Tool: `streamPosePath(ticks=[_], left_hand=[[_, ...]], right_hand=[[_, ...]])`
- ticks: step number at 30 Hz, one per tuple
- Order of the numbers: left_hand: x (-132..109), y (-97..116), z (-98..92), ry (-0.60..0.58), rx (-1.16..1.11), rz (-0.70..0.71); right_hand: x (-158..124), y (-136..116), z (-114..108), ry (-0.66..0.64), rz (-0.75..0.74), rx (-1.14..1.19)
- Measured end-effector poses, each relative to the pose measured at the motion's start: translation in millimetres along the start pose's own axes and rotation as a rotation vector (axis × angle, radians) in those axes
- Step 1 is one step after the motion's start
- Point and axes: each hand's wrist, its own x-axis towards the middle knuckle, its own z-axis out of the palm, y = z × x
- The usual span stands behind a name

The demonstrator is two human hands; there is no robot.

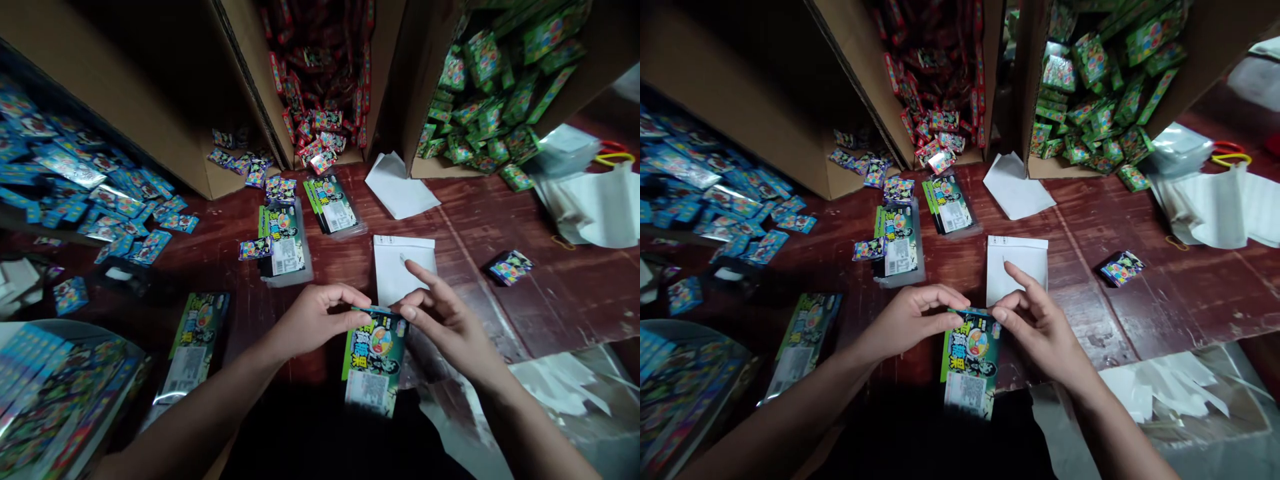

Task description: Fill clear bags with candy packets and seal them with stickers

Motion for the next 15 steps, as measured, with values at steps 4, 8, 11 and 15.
streamPosePath(ticks=[4, 8, 11, 15], left_hand=[[-1.5, -6.6, 5.0, 0.061, 0.020, 0.009], [1.7, -7.2, 8.7, 0.062, 0.069, 0.033], [3.0, -4.7, 11.6, 0.060, 0.113, 0.058], [0.0, -4.2, 14.1, 0.061, 0.135, 0.069]], right_hand=[[0.1, -13.1, -19.4, -0.048, -0.152, -0.293], [11.7, -42.6, -25.8, -0.279, -0.239, -0.562], [20.4, -54.2, -18.2, -0.406, -0.238, -0.690], [24.8, -45.9, -8.9, -0.374, -0.222, -0.824]])
